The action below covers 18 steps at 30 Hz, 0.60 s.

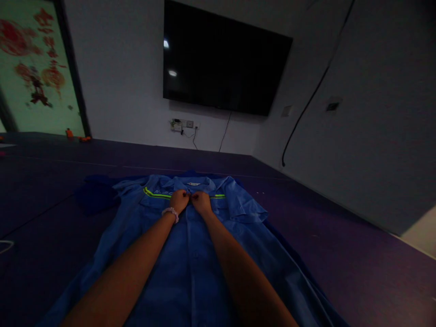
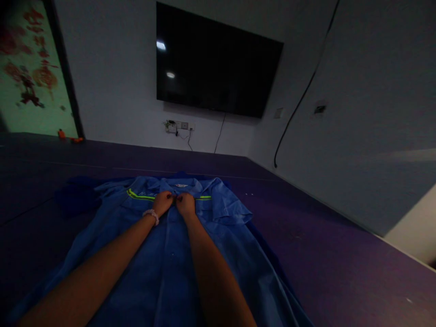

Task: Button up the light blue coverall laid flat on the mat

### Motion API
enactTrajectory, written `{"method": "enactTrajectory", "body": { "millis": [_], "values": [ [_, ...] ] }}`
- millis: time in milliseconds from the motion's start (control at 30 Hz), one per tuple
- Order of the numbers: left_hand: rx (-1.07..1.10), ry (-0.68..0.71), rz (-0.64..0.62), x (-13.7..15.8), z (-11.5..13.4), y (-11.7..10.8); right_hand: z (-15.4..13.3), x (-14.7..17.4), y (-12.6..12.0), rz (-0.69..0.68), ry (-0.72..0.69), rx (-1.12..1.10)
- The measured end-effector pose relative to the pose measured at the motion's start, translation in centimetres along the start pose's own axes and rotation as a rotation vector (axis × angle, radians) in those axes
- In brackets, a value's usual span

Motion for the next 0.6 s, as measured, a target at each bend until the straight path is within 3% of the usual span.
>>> {"method": "enactTrajectory", "body": {
  "millis": [267,600],
  "values": [
    [0.006,-0.009,-0.006,-0.3,-0.4,0.1,0.4,-0.3,-0.1,0.028,0.022,-0.004],
    [0.178,-0.045,-0.089,-0.2,-1.8,1.1,0.7,-0.5,0.0,0.041,0.019,-0.03]
  ]
}}
Point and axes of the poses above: each hand's wrist, its own x-axis away from the middle knuckle, its own y-axis out of the palm, z = x × y, the point moved 8 cm from there along -x, towards the middle knuckle, and after that the axes turned 6 degrees about z, right-handed, at the moved point
